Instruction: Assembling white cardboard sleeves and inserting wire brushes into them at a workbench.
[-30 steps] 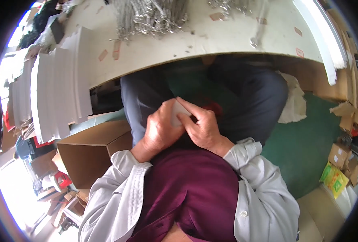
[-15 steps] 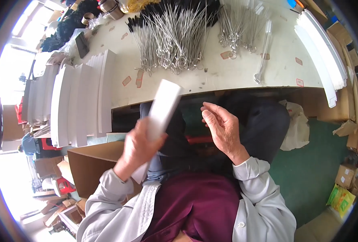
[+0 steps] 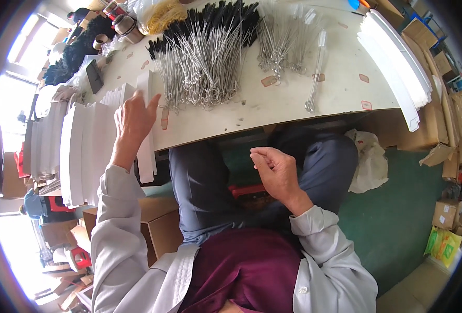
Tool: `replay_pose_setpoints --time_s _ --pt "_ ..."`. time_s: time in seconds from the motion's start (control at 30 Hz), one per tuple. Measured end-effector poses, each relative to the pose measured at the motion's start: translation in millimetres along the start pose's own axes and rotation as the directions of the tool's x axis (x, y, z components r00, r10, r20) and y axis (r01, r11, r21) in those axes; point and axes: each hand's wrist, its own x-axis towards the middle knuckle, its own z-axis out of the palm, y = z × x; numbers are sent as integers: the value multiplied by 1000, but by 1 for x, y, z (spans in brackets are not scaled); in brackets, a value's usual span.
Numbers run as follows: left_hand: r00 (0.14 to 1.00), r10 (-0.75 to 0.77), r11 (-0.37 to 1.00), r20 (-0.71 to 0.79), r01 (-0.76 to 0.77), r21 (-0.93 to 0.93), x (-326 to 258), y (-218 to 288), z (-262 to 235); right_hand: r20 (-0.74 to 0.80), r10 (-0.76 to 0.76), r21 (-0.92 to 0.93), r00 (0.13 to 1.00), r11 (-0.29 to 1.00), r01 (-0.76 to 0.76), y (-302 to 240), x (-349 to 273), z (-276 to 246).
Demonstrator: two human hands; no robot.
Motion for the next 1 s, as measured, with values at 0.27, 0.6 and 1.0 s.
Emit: replay_pose_setpoints --time_s 0.27,0.6,1.0 --pt "896 424 800 -133 -439 -410 -2 88 25 -30 -55 18 998 998 55 -8 7 1" --pt "909 278 620 -311 -417 -665 -6 78 -6 -6 -80 -11 997 997 80 -24 28 -11" --pt "809 193 524 -555 -564 -639 -48 68 -8 496 108 627 862 642 -441 -96 185 87"
